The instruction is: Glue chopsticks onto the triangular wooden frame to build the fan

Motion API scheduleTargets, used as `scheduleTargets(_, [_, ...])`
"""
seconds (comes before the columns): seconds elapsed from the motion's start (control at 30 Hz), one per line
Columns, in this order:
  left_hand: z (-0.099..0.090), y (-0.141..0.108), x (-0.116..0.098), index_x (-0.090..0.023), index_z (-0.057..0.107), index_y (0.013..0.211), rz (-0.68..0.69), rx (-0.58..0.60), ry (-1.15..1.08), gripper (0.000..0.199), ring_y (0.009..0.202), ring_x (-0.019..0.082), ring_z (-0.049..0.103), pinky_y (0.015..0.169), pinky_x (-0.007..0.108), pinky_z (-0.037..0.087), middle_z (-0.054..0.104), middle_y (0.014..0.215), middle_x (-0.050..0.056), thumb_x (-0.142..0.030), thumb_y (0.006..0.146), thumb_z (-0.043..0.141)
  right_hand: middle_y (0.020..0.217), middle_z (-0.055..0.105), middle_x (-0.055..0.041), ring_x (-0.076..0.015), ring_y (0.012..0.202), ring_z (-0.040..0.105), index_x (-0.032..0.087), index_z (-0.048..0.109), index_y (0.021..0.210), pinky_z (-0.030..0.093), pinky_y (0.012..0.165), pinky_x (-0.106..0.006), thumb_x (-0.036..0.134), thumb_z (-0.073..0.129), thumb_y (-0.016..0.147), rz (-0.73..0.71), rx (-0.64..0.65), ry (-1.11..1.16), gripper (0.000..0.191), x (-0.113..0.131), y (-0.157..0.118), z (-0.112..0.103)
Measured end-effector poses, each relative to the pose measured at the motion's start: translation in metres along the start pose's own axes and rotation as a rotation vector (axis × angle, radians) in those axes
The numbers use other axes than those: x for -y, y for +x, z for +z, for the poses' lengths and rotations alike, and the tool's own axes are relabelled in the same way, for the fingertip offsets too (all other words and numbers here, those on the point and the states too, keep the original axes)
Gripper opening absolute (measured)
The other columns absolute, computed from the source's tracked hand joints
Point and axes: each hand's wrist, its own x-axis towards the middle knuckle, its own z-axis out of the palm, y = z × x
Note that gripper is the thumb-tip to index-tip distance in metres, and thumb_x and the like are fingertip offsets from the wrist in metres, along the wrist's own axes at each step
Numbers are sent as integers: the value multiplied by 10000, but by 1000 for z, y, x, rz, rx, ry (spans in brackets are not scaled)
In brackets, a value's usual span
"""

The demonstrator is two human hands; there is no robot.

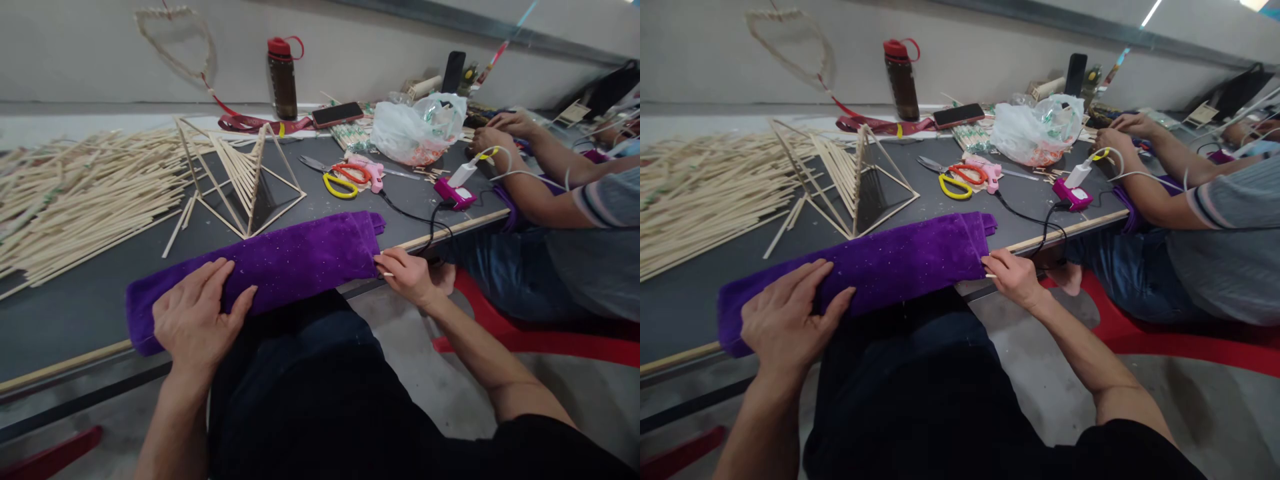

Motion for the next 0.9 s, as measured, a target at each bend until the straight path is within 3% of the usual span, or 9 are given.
scheduleTargets(0.23, [-1,-2,0,-282,543,1325,-12,1,-4,535,1131,338,602,928,473,419,639,1273,100,-387,815,669,938,676,-84,-170,876,645,176,628,950,503,735,-269,151,489,874,45,-20,60,160,-10,0,-1])
scheduleTargets(0.43, [0,-1,-1,-296,546,1319,-8,-13,-6,524,1114,338,612,909,472,425,648,1261,91,-389,818,666,780,620,-46,-186,719,593,208,570,821,475,683,-302,203,510,840,454,-274,-35,63,-45,-15,-9])
scheduleTargets(0.53, [-1,-1,-1,-283,553,1306,-6,-7,6,507,1110,334,613,909,464,427,648,1258,93,-393,823,659,755,626,-29,-177,676,589,204,592,833,478,675,-303,248,531,852,603,-334,41,77,-47,-14,-17])
scheduleTargets(0.63, [-2,0,-1,-276,552,1307,-3,3,6,503,1111,334,612,909,465,427,648,1257,98,-392,828,653,765,639,-24,-164,700,607,209,601,807,487,690,-292,250,520,880,484,-228,204,116,-26,0,-25])
scheduleTargets(0.73, [-2,0,0,-271,554,1308,3,3,7,507,1116,336,609,912,466,427,645,1263,101,-392,826,655,848,670,-40,-155,802,633,202,621,856,496,751,-280,221,503,907,149,-10,351,130,0,17,-26])
scheduleTargets(0.8, [-1,0,0,-271,556,1306,5,-6,7,509,1112,335,612,907,463,429,647,1261,100,-391,822,660,926,677,-60,-151,847,636,187,635,950,492,750,-263,209,488,921,-20,103,318,151,12,25,-21])
scheduleTargets(0.9, [0,-1,0,-274,557,1307,5,-16,3,516,1106,336,617,905,462,429,654,1251,101,-388,816,668,990,663,-75,-142,812,625,181,640,1025,466,694,-247,185,452,932,-97,196,109,210,17,28,-12])
